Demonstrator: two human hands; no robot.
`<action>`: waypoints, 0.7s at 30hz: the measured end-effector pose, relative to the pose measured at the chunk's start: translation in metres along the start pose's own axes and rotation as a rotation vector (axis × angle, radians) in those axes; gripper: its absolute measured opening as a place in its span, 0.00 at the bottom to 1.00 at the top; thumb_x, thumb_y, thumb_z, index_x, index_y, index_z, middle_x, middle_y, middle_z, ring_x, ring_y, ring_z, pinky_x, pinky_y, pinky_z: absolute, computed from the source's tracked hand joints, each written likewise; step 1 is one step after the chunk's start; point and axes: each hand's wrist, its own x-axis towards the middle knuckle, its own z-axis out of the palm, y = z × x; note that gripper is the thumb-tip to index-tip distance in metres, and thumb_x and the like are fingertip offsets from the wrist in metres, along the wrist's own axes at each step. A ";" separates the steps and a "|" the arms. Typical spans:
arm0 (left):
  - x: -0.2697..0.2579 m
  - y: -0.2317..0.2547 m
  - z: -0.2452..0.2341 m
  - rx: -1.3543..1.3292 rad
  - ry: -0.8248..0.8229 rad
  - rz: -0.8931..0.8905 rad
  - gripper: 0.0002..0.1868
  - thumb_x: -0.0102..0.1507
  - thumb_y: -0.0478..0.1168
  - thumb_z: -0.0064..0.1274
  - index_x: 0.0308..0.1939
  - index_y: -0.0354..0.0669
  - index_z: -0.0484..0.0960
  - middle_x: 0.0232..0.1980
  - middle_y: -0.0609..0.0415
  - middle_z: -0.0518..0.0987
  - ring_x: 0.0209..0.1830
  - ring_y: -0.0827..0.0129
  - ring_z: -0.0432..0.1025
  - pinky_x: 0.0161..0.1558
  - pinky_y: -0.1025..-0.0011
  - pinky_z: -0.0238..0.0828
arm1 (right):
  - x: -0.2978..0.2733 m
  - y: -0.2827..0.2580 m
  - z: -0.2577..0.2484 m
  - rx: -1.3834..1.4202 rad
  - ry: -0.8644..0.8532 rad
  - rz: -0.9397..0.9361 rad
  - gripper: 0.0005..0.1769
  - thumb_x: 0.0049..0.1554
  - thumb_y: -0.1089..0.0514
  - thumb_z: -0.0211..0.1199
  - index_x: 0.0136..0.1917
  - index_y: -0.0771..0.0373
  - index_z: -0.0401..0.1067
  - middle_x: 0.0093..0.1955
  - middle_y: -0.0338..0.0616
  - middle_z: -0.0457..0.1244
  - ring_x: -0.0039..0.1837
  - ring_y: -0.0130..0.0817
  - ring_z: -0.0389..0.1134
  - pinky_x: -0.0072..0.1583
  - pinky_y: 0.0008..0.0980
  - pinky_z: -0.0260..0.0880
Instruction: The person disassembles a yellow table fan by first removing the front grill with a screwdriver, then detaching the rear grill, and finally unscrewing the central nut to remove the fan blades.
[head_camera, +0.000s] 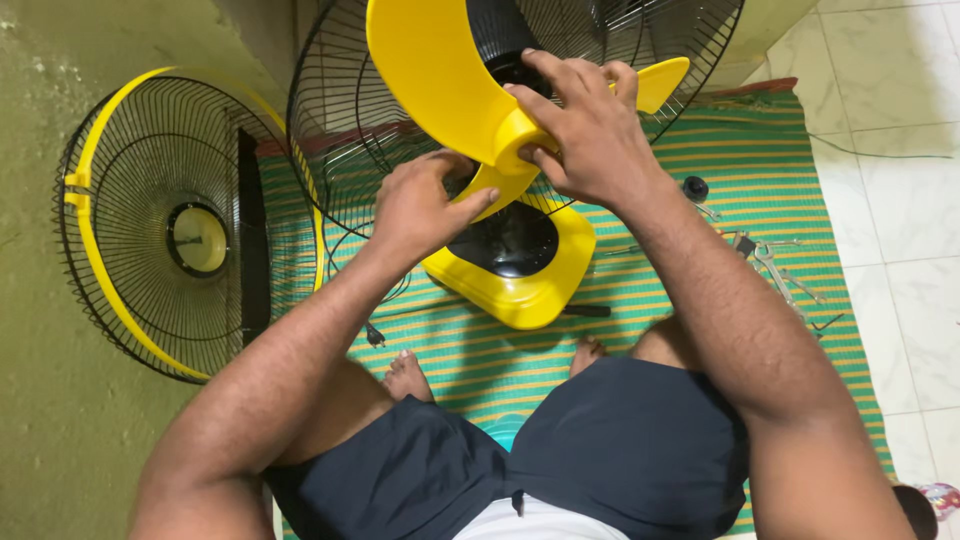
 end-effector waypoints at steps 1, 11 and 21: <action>0.001 -0.001 0.004 -0.042 0.033 0.060 0.25 0.56 0.52 0.67 0.49 0.39 0.85 0.50 0.45 0.84 0.51 0.52 0.78 0.53 0.57 0.72 | -0.001 0.000 0.000 0.002 0.000 0.000 0.41 0.50 0.50 0.76 0.75 0.52 0.69 0.81 0.46 0.54 0.76 0.46 0.56 0.70 0.55 0.47; 0.017 -0.007 0.028 -0.369 0.052 0.000 0.27 0.56 0.46 0.68 0.55 0.38 0.80 0.50 0.48 0.85 0.50 0.61 0.81 0.53 0.65 0.76 | -0.007 0.006 0.000 0.027 -0.007 0.001 0.40 0.51 0.51 0.76 0.75 0.51 0.69 0.81 0.46 0.53 0.77 0.46 0.56 0.71 0.56 0.47; 0.025 -0.007 0.036 -0.433 0.036 0.074 0.23 0.58 0.44 0.68 0.54 0.37 0.81 0.49 0.49 0.85 0.49 0.63 0.82 0.52 0.66 0.78 | -0.011 0.011 -0.002 0.031 -0.017 -0.002 0.41 0.52 0.51 0.77 0.76 0.51 0.69 0.81 0.45 0.53 0.78 0.46 0.56 0.72 0.55 0.48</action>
